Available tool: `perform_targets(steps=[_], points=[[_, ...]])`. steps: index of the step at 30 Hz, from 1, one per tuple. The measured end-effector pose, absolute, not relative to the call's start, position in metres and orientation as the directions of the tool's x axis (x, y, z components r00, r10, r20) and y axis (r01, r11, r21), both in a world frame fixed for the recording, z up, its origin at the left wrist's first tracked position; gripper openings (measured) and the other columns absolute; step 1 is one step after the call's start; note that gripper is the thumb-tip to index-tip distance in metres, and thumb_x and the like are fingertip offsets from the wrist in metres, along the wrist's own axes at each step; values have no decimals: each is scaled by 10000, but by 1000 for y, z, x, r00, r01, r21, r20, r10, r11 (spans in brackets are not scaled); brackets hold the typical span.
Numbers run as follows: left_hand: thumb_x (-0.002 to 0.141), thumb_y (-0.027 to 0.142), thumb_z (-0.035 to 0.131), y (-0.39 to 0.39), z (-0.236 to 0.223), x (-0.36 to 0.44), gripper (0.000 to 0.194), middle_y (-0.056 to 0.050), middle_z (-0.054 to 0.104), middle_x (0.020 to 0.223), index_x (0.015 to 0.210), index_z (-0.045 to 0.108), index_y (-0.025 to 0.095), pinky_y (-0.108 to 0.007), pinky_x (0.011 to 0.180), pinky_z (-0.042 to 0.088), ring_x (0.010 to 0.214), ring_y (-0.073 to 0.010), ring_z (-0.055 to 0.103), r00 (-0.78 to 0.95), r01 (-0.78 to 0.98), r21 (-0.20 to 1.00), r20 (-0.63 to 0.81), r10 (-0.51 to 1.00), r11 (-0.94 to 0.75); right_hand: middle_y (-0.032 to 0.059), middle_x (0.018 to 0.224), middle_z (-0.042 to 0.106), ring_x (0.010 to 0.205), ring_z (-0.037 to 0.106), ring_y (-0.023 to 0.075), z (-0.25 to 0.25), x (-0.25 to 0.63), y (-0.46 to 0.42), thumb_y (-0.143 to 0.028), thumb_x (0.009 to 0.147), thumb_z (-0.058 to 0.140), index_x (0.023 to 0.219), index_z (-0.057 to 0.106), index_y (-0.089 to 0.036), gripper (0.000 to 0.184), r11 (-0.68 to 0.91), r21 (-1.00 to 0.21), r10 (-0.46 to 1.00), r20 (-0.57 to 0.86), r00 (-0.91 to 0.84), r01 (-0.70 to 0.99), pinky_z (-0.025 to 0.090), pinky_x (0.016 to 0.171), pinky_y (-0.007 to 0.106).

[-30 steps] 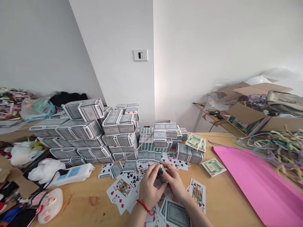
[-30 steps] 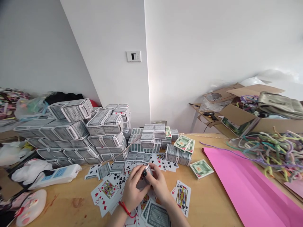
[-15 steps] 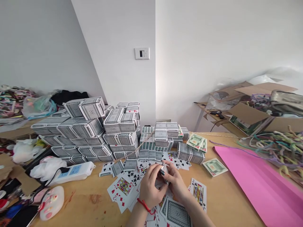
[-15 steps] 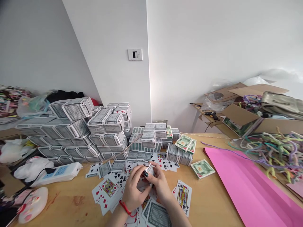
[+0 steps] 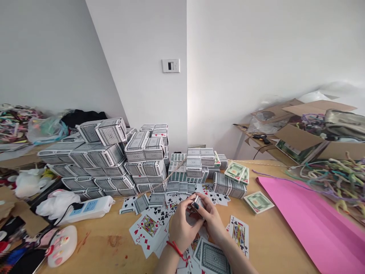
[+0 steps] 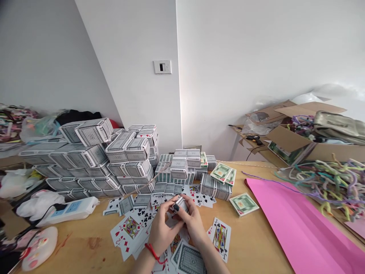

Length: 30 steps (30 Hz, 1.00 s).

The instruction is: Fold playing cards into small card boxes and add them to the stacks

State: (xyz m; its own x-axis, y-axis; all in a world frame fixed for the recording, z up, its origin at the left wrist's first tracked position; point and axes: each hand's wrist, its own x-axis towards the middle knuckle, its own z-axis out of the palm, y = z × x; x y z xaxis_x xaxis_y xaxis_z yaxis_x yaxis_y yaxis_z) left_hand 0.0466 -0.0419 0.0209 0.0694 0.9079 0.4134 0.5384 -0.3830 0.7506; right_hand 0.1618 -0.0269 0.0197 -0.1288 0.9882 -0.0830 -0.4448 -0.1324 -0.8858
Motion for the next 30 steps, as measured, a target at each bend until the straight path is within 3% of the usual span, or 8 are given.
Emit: perform_targets(steps=[6, 12, 21, 30], points=[[704, 182, 573, -38, 17, 42, 475, -95, 532, 1185, 1160, 442, 204, -413, 890, 465, 1107, -236, 497, 153, 590, 651, 490, 858, -477, 38, 949, 600, 893, 566, 211, 16, 165, -27, -388, 692, 654, 1005, 532, -241, 367, -71, -908, 992, -20, -127, -414, 447, 797, 334], [704, 191, 568, -36, 11, 40, 484, -104, 554, 1141, 1173, 446, 196, -398, 854, 493, 1060, -244, 528, 165, 649, 576, 531, 831, -497, 13, 860, 595, 785, 577, 196, 15, 165, -28, -399, 696, 643, 1049, 483, -258, 413, -71, -915, 988, -11, -152, -397, 454, 752, 336], [688, 213, 578, -37, 14, 37, 493, -120, 562, 1112, 1163, 451, 186, -404, 830, 502, 1033, -259, 544, 197, 621, 589, 522, 830, -518, 35, 912, 609, 876, 562, 226, 16, 165, -29, -425, 681, 641, 1072, 493, -239, 458, -34, -960, 989, 8, -148, -277, 453, 764, 327], [657, 185, 578, -37, 10, 37, 539, -109, 555, 1115, 1179, 441, 177, -388, 872, 483, 1047, -248, 528, 206, 627, 558, 555, 806, -544, 45, 848, 634, 824, 580, 235, 22, 166, -27, -380, 665, 666, 967, 591, -183, 368, -139, -915, 974, -57, -221, -378, 457, 759, 345]])
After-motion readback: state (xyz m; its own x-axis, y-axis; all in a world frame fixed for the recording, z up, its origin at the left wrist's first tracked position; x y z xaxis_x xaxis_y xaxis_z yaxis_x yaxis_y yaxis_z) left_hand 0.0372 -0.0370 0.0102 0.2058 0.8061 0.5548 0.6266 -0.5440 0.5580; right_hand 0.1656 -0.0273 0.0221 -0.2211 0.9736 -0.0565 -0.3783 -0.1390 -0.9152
